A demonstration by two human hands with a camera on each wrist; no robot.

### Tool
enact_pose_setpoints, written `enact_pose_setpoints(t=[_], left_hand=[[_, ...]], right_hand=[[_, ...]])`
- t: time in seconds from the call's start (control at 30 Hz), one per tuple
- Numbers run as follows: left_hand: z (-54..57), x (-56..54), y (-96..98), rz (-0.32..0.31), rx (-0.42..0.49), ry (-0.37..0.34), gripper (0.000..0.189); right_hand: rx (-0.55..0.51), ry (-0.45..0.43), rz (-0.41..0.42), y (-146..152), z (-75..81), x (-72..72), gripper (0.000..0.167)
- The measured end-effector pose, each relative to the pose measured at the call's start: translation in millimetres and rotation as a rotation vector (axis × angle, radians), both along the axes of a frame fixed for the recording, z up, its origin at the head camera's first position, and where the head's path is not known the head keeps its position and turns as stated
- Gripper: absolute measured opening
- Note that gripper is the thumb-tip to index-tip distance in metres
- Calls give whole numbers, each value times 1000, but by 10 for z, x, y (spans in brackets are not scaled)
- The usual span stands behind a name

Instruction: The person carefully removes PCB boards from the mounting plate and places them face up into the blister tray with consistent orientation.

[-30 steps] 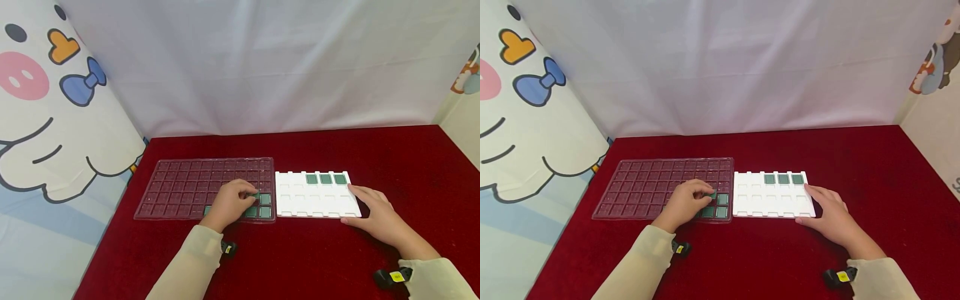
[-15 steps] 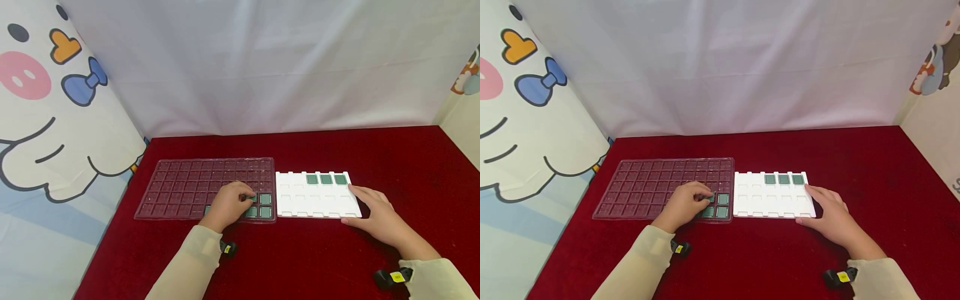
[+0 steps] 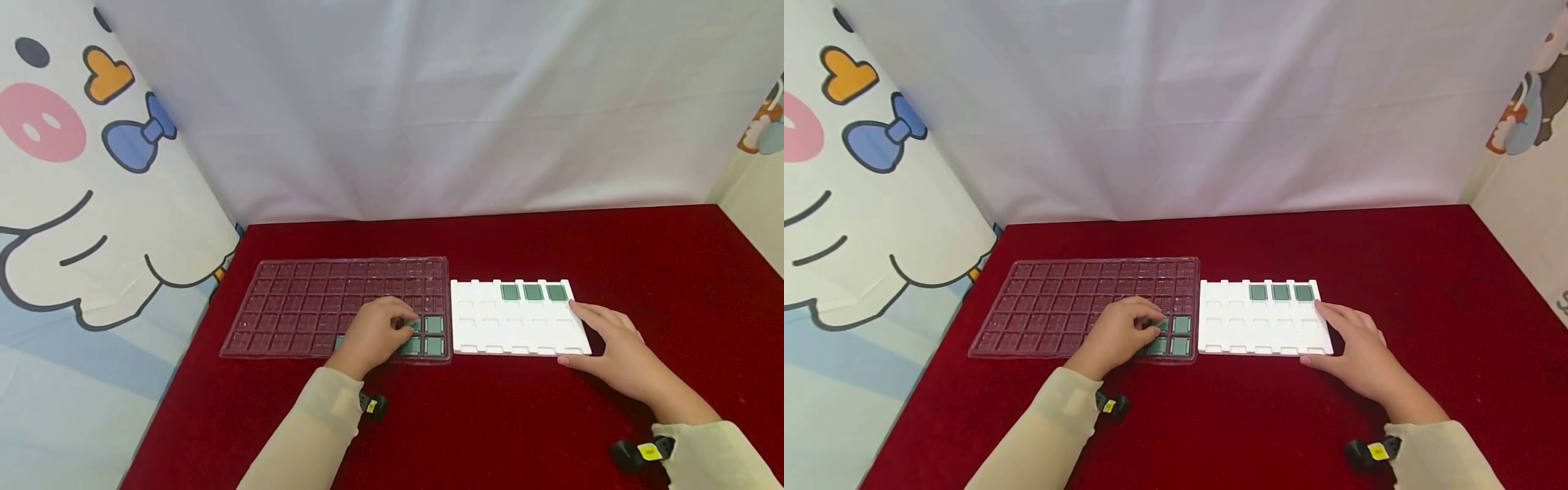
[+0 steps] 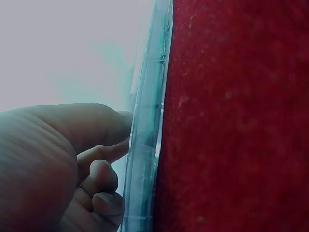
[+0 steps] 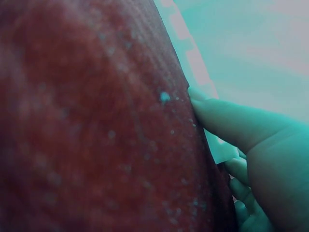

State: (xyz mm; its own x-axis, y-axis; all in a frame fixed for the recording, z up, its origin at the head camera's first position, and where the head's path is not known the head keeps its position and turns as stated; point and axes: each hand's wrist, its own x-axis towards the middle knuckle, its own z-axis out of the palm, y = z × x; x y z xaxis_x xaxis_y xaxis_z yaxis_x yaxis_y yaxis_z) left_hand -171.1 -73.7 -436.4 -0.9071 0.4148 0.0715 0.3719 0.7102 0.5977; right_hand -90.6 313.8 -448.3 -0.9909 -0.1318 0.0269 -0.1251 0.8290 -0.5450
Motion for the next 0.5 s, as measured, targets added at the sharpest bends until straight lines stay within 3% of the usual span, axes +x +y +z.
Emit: enact_pose_setpoints(t=[0.5], left_hand=[[40,10,17,-2,25,-14,19]], right_hand=[[-5,11,4,11,-12,1,101]])
